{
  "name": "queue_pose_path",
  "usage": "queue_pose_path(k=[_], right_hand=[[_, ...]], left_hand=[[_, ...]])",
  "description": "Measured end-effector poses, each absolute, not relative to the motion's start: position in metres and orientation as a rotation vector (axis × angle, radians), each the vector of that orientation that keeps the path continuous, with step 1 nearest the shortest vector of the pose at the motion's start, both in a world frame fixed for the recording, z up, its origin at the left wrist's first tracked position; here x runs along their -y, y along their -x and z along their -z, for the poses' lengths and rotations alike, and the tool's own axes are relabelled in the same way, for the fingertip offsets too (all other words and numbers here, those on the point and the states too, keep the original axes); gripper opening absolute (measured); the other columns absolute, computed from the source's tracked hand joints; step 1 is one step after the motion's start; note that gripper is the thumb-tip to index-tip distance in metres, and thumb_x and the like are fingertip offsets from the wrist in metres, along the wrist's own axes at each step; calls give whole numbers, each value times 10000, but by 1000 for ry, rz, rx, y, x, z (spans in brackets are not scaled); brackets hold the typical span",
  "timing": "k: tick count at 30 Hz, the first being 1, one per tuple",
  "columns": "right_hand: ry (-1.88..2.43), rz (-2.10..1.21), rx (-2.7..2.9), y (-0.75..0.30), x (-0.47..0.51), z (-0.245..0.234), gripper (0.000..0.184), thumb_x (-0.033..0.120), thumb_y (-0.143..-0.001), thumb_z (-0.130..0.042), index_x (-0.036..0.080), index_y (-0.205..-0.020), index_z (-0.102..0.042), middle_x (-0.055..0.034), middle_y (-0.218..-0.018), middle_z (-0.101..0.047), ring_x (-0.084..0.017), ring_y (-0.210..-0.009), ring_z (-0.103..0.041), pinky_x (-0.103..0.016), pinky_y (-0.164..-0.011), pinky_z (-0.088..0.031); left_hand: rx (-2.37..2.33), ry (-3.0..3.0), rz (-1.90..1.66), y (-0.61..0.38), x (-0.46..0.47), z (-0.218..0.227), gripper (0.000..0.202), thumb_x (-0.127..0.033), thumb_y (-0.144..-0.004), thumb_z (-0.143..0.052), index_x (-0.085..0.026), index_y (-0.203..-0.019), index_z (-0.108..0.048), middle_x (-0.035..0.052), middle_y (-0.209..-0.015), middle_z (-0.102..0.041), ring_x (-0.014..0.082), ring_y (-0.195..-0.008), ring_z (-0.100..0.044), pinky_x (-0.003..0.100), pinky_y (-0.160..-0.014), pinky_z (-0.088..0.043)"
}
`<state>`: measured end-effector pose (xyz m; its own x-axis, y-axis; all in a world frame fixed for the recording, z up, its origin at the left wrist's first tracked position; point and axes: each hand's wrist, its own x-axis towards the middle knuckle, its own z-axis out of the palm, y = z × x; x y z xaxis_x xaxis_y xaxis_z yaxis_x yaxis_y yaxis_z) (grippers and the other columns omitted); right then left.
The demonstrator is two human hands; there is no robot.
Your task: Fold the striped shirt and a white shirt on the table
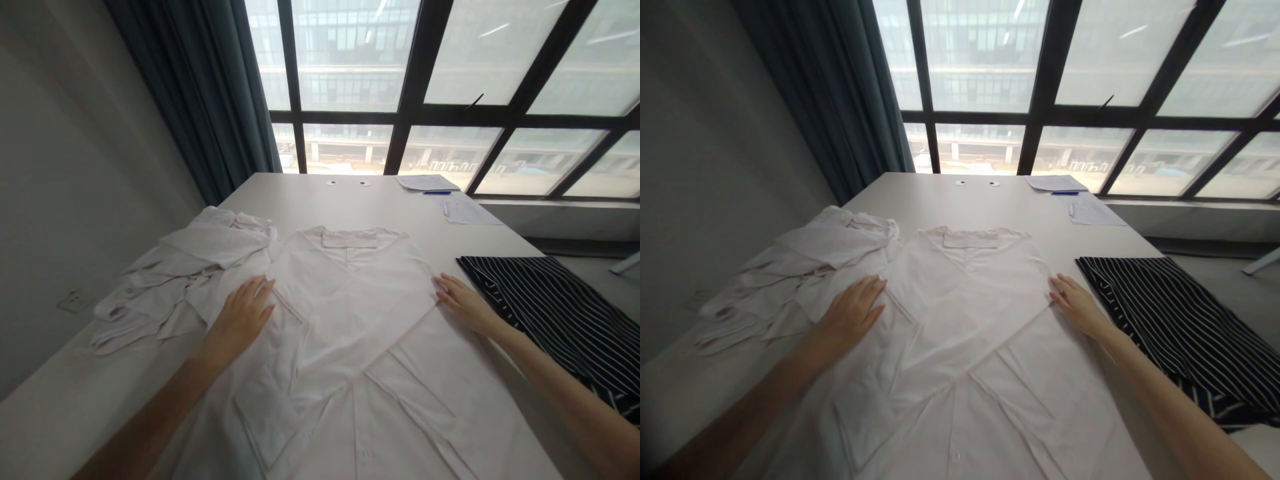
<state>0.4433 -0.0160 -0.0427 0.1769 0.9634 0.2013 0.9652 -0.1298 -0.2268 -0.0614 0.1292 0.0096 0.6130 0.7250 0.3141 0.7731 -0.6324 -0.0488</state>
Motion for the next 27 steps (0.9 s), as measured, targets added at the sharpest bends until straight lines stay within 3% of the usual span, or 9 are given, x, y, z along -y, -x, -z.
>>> queue_pose_path(k=[2,6,13,18,27], right_hand=[[2155,-25,1798,-443,-1,40,501,389,-885,-409,163,-1299,-576,-154,-1364,-577,-267,-1289,-512,-423,-1096,-387],[2144,-3,1757,-441,-39,37,521,323,-829,-481,109,-1298,-561,-177,-1309,-607,-271,-1228,-553,-393,-1071,-404],[2198,101,1609,-445,-69,36,443,262,-868,-437,158,-1280,-562,-138,-1111,-661,-253,-989,-634,-382,-915,-486],[2291,124,1546,-444,-65,37,437,309,-933,-381,142,-1306,-534,-149,-1067,-642,-257,-892,-630,-383,-844,-491],[2355,64,1531,-434,-99,24,409,266,-944,-422,140,-1318,-531,-190,-1201,-572,-283,-1028,-596,-390,-907,-433]], left_hand=[[1345,2637,264,47,-155,-23,436,-279,-970,-364,-83,-1341,-480,198,-1291,-568,300,-1200,-517,411,-980,-428],[1510,2512,3,13,-188,-37,329,-193,-961,-349,-69,-1186,-554,210,-1176,-603,293,-1127,-553,378,-937,-436],[1673,2440,-60,-12,-210,-27,283,-242,-979,-367,-77,-1137,-533,194,-959,-702,290,-937,-678,346,-751,-486],[1670,2443,-35,-9,-215,-22,299,-231,-1007,-303,-90,-1119,-541,197,-961,-707,282,-949,-689,335,-744,-486],[1643,2453,106,-36,-252,-8,346,-51,-949,-268,-47,-1121,-568,223,-1069,-653,282,-1065,-628,369,-867,-463]])
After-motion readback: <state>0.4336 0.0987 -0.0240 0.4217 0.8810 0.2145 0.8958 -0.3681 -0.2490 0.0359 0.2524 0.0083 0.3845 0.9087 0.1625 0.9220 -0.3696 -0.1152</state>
